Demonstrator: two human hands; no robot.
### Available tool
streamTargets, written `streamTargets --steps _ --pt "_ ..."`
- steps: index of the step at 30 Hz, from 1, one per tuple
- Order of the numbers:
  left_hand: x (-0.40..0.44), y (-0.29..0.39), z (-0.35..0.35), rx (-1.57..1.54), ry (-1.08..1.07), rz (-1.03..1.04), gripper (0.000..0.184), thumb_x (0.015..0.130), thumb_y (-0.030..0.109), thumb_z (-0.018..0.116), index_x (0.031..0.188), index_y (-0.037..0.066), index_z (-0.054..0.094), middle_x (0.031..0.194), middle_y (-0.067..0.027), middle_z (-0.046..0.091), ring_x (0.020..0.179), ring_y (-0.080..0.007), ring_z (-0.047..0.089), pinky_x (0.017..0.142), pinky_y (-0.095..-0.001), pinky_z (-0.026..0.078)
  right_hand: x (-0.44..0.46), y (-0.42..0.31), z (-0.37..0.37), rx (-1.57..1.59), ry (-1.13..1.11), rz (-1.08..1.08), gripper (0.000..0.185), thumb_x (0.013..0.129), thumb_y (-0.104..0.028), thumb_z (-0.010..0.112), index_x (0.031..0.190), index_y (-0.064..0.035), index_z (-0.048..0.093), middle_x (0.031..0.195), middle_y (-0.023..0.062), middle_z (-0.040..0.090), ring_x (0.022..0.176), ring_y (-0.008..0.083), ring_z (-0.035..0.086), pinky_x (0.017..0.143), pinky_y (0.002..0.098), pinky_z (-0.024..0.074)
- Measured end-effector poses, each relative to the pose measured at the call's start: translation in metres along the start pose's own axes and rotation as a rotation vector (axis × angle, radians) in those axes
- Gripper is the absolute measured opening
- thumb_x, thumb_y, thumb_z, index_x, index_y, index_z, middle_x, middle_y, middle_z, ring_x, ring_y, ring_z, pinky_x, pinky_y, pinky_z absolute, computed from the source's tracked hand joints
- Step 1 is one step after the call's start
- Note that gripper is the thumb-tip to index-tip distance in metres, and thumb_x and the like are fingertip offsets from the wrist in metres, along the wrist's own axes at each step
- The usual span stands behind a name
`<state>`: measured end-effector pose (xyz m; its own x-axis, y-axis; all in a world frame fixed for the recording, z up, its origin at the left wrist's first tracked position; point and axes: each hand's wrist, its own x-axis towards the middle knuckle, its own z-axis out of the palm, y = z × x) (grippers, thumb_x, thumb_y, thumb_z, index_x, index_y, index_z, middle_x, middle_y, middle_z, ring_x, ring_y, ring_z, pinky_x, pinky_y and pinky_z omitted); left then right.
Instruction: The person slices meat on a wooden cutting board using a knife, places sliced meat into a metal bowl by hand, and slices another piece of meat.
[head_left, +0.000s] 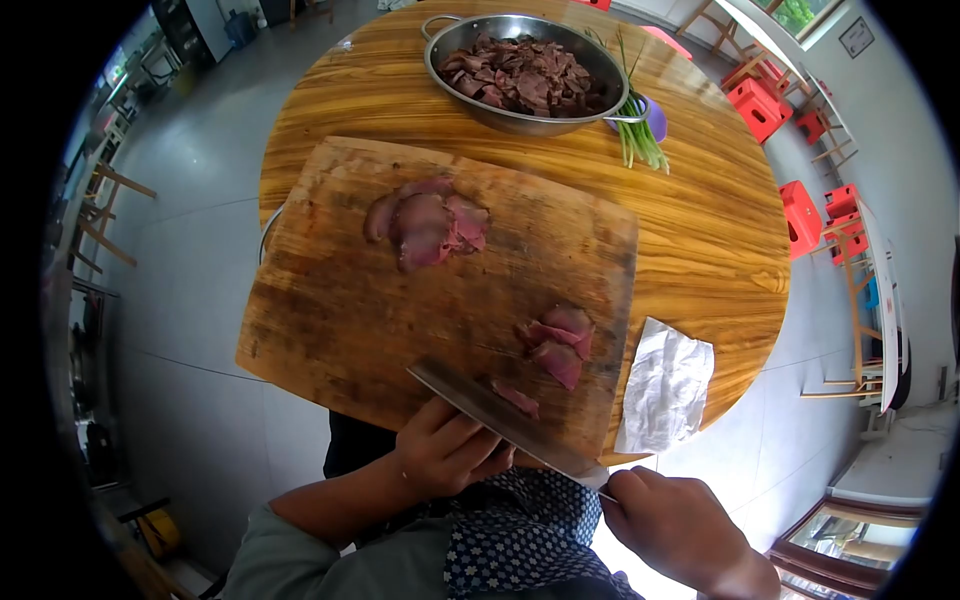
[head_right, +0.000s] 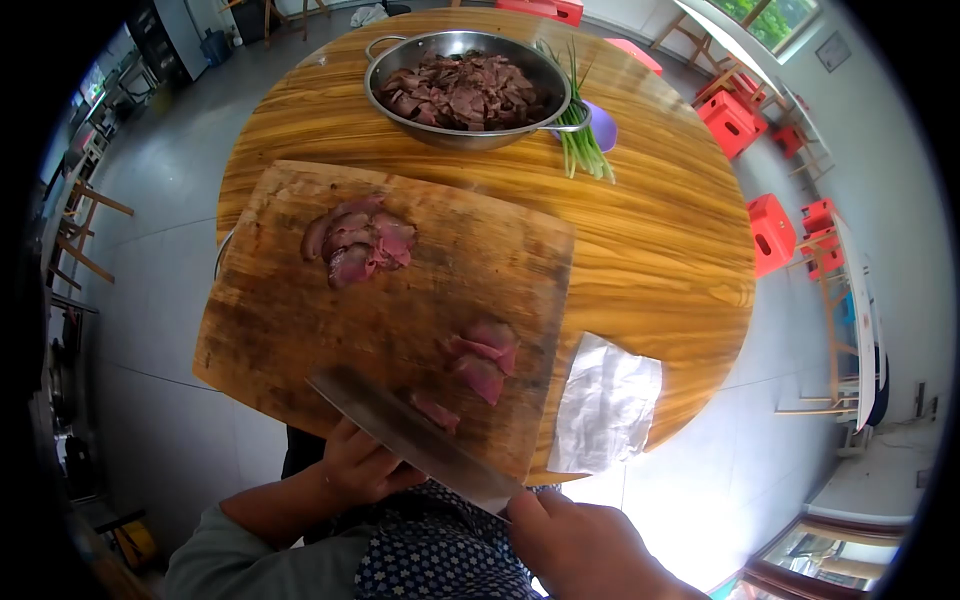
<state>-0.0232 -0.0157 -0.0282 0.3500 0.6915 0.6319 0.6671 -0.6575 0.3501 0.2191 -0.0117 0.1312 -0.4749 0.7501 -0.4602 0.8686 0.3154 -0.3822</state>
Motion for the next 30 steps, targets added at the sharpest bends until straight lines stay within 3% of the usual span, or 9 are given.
streamTargets --steps 2,9,12,18,19,21,23,30 --pt "-0.002 -0.001 -0.001 -0.004 -0.018 0.000 0.026 0.083 0.020 0.076 0.104 0.005 0.075 0.111 -0.0107 0.069 0.099 -0.0288 0.069 0.087 -0.0412 0.059 -0.002 0.001 0.002 0.100 0.079 -0.056 0.008 0.095 -0.011 0.057 0.097 -0.0038 0.053 0.080 0.0175 0.061 0.071 0.0397 0.064 0.061 0.0497 0.0509" --pt "0.006 -0.003 -0.008 -0.025 -0.071 0.023 0.026 0.085 0.021 0.075 0.103 0.004 0.076 0.109 -0.0129 0.069 0.099 -0.0281 0.069 0.085 -0.0396 0.059 -0.022 0.012 -0.013 0.059 -0.102 0.014 0.009 0.094 -0.010 0.056 0.098 -0.0034 0.052 0.080 0.0185 0.061 0.073 0.0400 0.065 0.063 0.0496 0.0510" --pt "0.006 -0.004 -0.006 -0.049 -0.088 0.017 0.026 0.084 0.021 0.077 0.102 0.002 0.076 0.110 -0.0144 0.069 0.099 -0.0286 0.070 0.084 -0.0389 0.060 -0.025 0.017 -0.022 -0.060 -0.171 -0.024 0.015 0.094 -0.007 0.053 0.106 0.0017 0.052 0.076 0.0164 0.062 0.066 0.0355 0.066 0.062 0.0444 0.0553" --pt "0.003 -0.005 -0.005 -0.110 -0.069 -0.039 0.025 0.083 0.020 0.078 0.100 0.001 0.076 0.108 -0.0140 0.071 0.103 -0.0295 0.071 0.088 -0.0414 0.061 0.022 0.005 -0.031 -0.041 -0.366 0.057 0.013 0.093 -0.007 0.052 0.104 -0.0003 0.054 0.081 0.0154 0.064 0.076 0.0316 0.068 0.063 0.0441 0.0558" --pt "0.001 -0.006 -0.004 -0.110 -0.075 -0.027 0.026 0.082 0.020 0.079 0.100 0.002 0.076 0.107 -0.0132 0.071 0.103 -0.0298 0.071 0.089 -0.0424 0.060 0.031 0.000 -0.027 -0.038 -0.370 0.057 0.013 0.093 -0.007 0.052 0.104 -0.0003 0.054 0.081 0.0154 0.064 0.076 0.0316 0.068 0.063 0.0441 0.0558" --pt "-0.002 -0.006 -0.004 -0.155 -0.094 -0.045 0.026 0.083 0.021 0.079 0.100 0.002 0.076 0.106 -0.0122 0.072 0.103 -0.0304 0.071 0.089 -0.0427 0.061 0.041 -0.005 -0.021 0.074 -0.207 -0.058 0.010 0.093 -0.009 0.056 0.099 -0.0025 0.052 0.081 0.0197 0.062 0.074 0.0405 0.065 0.064 0.0500 0.0509" --pt "-0.004 -0.006 -0.004 -0.186 -0.116 -0.069 0.026 0.083 0.022 0.079 0.100 0.002 0.076 0.105 -0.0112 0.072 0.102 -0.0310 0.071 0.088 -0.0429 0.061 0.041 -0.005 -0.015 0.075 -0.197 -0.077 0.012 0.092 -0.008 0.057 0.100 -0.0015 0.052 0.082 0.0205 0.062 0.073 0.0410 0.064 0.064 0.0499 0.0511" --pt "-0.005 -0.003 0.000 -0.148 -0.062 -0.037 0.025 0.082 0.022 0.079 0.098 0.002 0.076 0.104 -0.0116 0.071 0.096 -0.0306 0.072 0.083 -0.0425 0.061 -0.008 -0.003 -0.009 0.079 -0.158 0.148 0.006 0.092 -0.009 0.058 0.093 -0.0036 0.054 0.083 0.0179 0.063 0.075 0.0399 0.064 0.063 0.0492 0.0511"
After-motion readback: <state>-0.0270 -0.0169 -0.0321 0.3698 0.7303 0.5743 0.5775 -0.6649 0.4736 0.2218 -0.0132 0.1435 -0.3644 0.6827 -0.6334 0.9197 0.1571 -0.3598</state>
